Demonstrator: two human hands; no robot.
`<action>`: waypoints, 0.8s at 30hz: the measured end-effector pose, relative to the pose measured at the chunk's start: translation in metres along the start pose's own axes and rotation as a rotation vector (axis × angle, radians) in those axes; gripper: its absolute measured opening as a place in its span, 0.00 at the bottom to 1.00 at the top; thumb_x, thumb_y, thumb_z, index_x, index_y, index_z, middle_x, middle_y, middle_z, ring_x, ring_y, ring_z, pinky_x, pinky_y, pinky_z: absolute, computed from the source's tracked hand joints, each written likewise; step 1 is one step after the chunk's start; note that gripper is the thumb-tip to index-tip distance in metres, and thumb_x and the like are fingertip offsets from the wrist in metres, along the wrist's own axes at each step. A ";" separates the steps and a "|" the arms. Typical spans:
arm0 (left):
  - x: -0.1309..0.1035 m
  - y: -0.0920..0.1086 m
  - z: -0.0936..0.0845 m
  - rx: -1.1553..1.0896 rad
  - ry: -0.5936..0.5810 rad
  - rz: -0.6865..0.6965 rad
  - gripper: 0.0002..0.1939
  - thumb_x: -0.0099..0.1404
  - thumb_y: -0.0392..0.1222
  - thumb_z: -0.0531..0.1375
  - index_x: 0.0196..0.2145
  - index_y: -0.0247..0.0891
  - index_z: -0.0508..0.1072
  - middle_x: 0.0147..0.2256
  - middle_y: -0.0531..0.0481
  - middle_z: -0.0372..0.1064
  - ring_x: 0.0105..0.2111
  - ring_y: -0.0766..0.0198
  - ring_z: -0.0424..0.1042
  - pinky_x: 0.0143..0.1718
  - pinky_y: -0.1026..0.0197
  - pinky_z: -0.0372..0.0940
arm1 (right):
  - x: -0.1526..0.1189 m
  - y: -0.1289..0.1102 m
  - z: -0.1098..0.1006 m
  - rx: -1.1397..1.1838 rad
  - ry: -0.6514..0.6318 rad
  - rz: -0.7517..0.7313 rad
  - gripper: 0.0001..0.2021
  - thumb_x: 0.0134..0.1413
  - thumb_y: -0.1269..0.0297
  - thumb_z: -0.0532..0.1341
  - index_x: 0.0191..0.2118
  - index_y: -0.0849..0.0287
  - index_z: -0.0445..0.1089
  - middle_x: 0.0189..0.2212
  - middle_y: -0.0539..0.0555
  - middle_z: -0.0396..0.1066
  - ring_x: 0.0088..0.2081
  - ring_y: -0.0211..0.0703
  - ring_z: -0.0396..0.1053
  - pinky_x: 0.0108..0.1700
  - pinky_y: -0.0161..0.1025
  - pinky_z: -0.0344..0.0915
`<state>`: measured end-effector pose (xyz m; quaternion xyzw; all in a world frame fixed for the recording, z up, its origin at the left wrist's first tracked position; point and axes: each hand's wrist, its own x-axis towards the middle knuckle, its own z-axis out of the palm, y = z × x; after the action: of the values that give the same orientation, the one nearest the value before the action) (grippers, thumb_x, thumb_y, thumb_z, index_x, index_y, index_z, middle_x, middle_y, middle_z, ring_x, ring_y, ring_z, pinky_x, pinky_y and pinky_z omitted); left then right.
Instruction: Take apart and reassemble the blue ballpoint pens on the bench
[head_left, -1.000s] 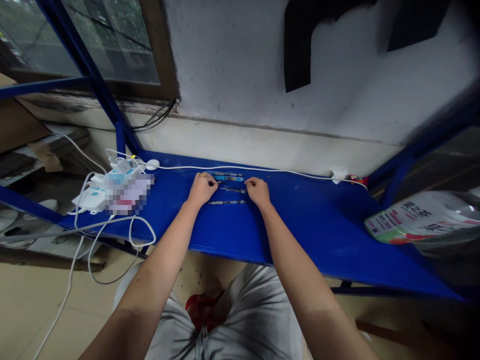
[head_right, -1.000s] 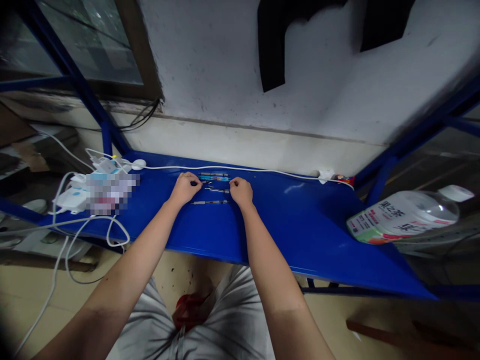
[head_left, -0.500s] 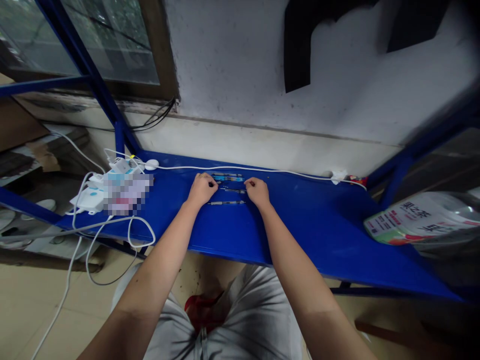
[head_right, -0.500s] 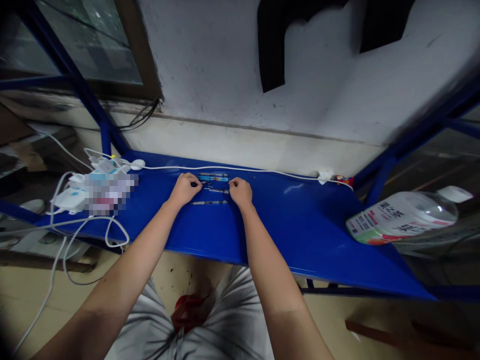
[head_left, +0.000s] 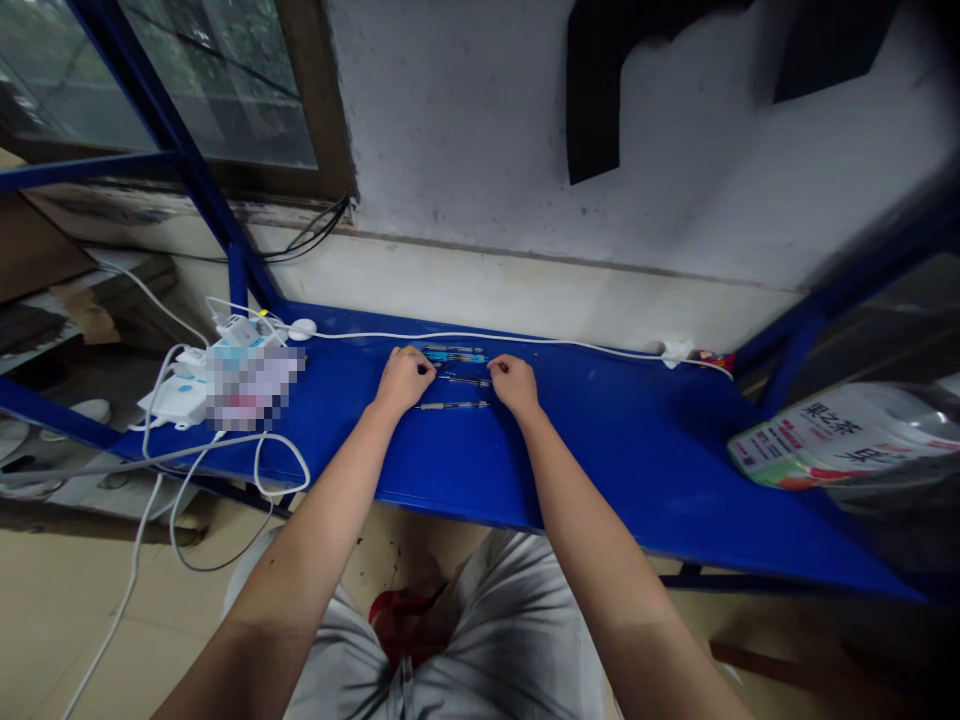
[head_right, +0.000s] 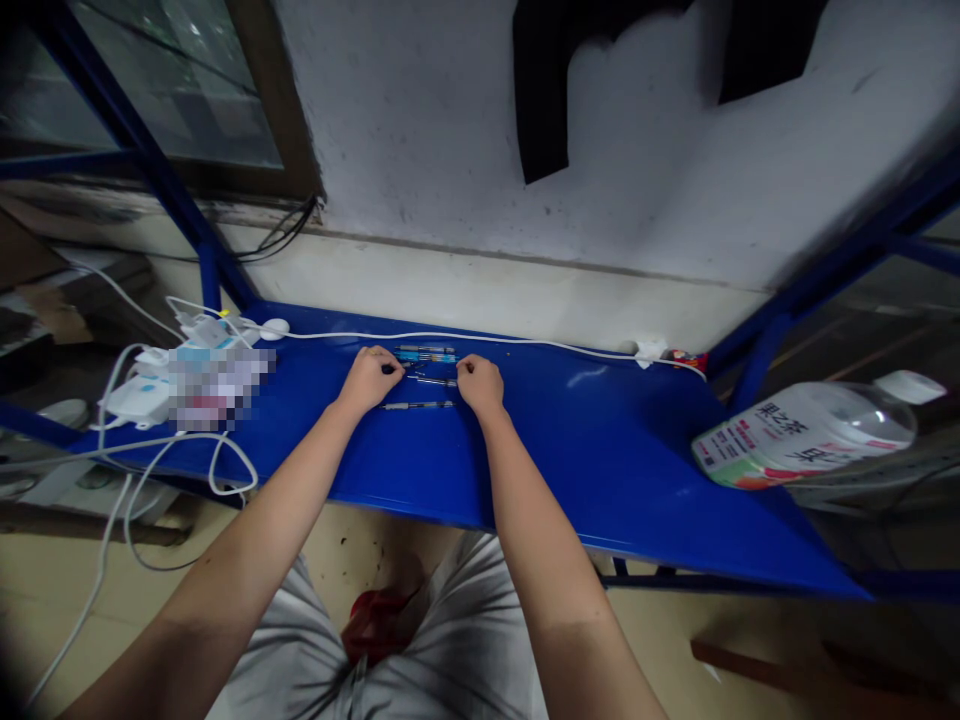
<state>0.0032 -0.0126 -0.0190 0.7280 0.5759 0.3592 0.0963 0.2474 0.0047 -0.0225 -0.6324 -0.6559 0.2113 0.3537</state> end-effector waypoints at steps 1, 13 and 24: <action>0.000 0.000 0.000 0.004 0.002 0.001 0.07 0.65 0.39 0.64 0.29 0.42 0.80 0.40 0.45 0.78 0.46 0.50 0.74 0.65 0.39 0.59 | 0.000 -0.001 0.000 0.002 0.005 -0.032 0.12 0.61 0.67 0.57 0.39 0.55 0.80 0.33 0.54 0.79 0.36 0.47 0.73 0.43 0.41 0.67; 0.001 0.000 0.002 0.030 0.030 0.007 0.07 0.64 0.36 0.64 0.29 0.41 0.80 0.38 0.45 0.78 0.44 0.51 0.75 0.61 0.43 0.63 | -0.008 -0.015 0.008 0.060 -0.071 -0.359 0.13 0.59 0.74 0.58 0.42 0.58 0.79 0.41 0.58 0.80 0.47 0.50 0.71 0.54 0.47 0.68; 0.003 -0.002 0.007 0.037 0.025 0.010 0.07 0.65 0.37 0.63 0.31 0.41 0.81 0.39 0.45 0.78 0.45 0.51 0.74 0.59 0.45 0.65 | -0.011 -0.020 0.016 -0.037 -0.113 -0.406 0.19 0.60 0.74 0.58 0.53 0.59 0.79 0.46 0.61 0.78 0.52 0.52 0.71 0.61 0.51 0.68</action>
<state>0.0064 -0.0076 -0.0234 0.7281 0.5798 0.3582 0.0738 0.2218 -0.0059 -0.0206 -0.4810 -0.7924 0.1587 0.3399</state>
